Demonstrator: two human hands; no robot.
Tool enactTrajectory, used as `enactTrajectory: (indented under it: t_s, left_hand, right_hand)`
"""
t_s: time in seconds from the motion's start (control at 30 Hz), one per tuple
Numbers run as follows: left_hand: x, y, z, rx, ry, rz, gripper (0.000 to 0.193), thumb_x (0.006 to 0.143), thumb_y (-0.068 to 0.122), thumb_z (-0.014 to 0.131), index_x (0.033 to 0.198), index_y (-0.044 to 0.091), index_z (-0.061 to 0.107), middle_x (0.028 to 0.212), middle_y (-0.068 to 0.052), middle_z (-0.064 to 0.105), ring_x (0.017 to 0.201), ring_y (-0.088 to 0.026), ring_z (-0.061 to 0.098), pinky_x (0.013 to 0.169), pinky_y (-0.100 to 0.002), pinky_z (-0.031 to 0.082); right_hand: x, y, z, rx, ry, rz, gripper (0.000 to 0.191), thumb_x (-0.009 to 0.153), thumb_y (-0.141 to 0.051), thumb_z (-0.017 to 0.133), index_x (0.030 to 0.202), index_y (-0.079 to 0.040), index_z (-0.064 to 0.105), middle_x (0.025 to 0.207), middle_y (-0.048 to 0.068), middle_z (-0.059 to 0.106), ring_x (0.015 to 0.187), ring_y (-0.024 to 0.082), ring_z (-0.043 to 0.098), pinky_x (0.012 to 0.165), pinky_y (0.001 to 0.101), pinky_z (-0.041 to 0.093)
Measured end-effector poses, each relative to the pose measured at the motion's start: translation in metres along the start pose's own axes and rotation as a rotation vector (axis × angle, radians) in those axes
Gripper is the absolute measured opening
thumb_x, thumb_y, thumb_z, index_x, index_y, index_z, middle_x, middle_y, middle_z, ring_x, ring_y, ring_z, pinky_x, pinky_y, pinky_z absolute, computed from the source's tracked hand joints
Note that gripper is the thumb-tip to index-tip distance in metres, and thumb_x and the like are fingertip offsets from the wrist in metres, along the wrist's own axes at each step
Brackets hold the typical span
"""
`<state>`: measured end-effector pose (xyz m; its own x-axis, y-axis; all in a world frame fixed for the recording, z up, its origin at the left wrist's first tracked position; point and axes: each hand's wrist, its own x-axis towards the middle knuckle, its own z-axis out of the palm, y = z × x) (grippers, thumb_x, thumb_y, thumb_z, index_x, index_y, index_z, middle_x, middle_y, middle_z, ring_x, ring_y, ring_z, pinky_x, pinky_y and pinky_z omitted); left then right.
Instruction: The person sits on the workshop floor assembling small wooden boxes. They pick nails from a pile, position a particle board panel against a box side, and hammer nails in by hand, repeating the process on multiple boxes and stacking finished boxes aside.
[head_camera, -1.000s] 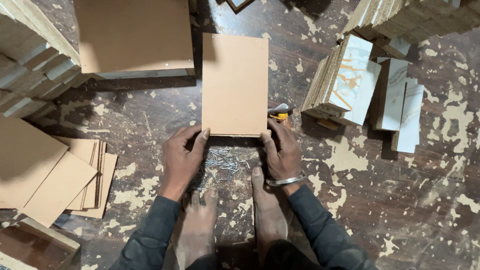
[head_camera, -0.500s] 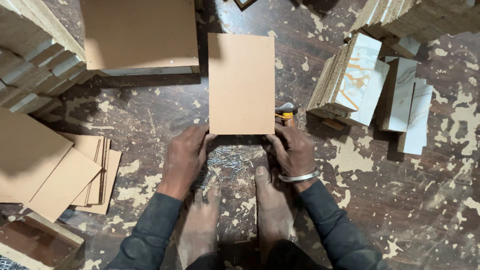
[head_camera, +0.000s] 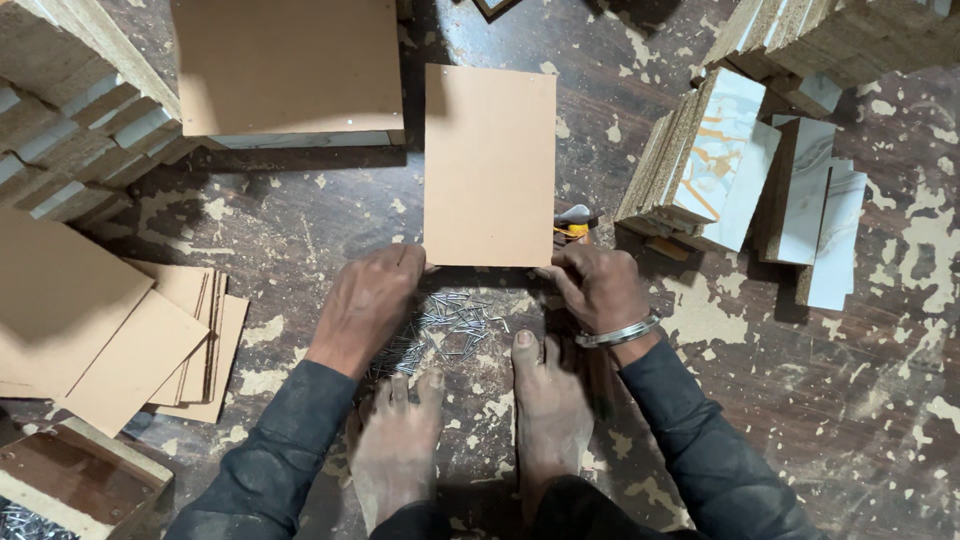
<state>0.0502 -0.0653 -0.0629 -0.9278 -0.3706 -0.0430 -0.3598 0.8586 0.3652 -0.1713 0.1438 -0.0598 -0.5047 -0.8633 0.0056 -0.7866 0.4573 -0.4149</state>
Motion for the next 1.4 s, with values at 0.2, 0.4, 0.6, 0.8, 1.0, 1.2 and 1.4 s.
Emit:
enactTrajectory:
  t_s: [0.2, 0.4, 0.6, 0.8, 1.0, 1.2, 1.4]
  left_hand:
    - [-0.003, -0.001, 0.005, 0.019, 0.012, -0.013, 0.016, 0.091, -0.008, 0.054, 0.098, 0.0, 0.067, 0.088, -0.016, 0.073, 0.073, -0.025, 0.072, 0.062, -0.037, 0.061]
    - [-0.005, -0.001, 0.02, 0.05, 0.028, -0.003, 0.016, 0.098, -0.008, 0.054, 0.105, -0.002, 0.067, 0.089, -0.018, 0.073, 0.073, -0.023, 0.072, 0.059, -0.032, 0.062]
    - [-0.03, 0.007, 0.014, -0.046, 0.277, -0.056, 0.04, 0.095, 0.029, 0.066, 0.119, -0.003, 0.065, 0.091, -0.019, 0.072, 0.071, -0.025, 0.07, 0.056, -0.035, 0.061]
    - [-0.053, 0.05, 0.024, -0.124, 0.107, 0.085, 0.043, 0.09, 0.026, 0.066, 0.121, -0.003, 0.065, 0.095, -0.015, 0.065, 0.08, -0.024, 0.061, 0.072, -0.041, 0.054]
    - [-0.052, 0.051, 0.037, -0.029, 0.003, 0.005, 0.032, 0.085, -0.002, 0.062, 0.116, 0.002, 0.066, 0.108, -0.013, 0.062, 0.094, -0.025, 0.06, 0.082, -0.04, 0.053]
    - [-0.048, 0.05, 0.035, -0.061, -0.001, -0.028, 0.024, 0.085, 0.002, 0.064, 0.109, 0.001, 0.064, 0.101, -0.015, 0.062, 0.093, -0.029, 0.06, 0.082, -0.044, 0.053]
    - [-0.057, 0.066, 0.025, -0.55, 0.015, -0.329, 0.012, 0.104, 0.009, 0.057, 0.113, 0.003, 0.063, 0.089, -0.01, 0.07, 0.074, -0.019, 0.07, 0.065, -0.033, 0.062]
  right_hand:
    - [0.003, 0.005, -0.005, -0.011, 0.031, -0.159, 0.016, 0.087, -0.023, 0.078, 0.092, -0.008, 0.077, 0.082, 0.013, 0.075, 0.069, 0.027, 0.072, 0.064, 0.0387, 0.059]
    - [-0.002, 0.005, -0.004, 0.003, -0.004, -0.076, 0.021, 0.089, -0.029, 0.08, 0.093, -0.009, 0.076, 0.084, 0.01, 0.075, 0.07, 0.024, 0.074, 0.065, 0.0367, 0.06]
    - [-0.028, 0.01, -0.013, 0.011, 0.109, -0.088, 0.034, 0.085, -0.032, 0.081, 0.108, -0.009, 0.073, 0.093, 0.012, 0.075, 0.08, 0.024, 0.075, 0.07, 0.0341, 0.062]
    - [-0.087, 0.01, -0.026, 0.028, 0.217, 0.164, 0.045, 0.08, -0.029, 0.082, 0.115, -0.003, 0.07, 0.093, 0.013, 0.073, 0.08, 0.022, 0.072, 0.07, 0.0323, 0.059]
    - [-0.127, 0.021, -0.001, 0.552, -0.073, 0.69, 0.039, 0.077, -0.016, 0.084, 0.11, -0.001, 0.068, 0.076, 0.007, 0.073, 0.065, 0.012, 0.066, 0.06, 0.0283, 0.056]
    - [-0.135, 0.054, 0.011, 0.932, -0.141, 0.615, 0.025, 0.088, -0.013, 0.076, 0.104, 0.005, 0.074, 0.085, 0.005, 0.072, 0.072, 0.008, 0.064, 0.065, 0.0255, 0.054]
    - [-0.151, 0.057, 0.003, 1.258, -0.203, 0.89, 0.023, 0.091, -0.017, 0.065, 0.1, 0.004, 0.067, 0.07, 0.008, 0.068, 0.053, 0.016, 0.063, 0.046, 0.0289, 0.053]
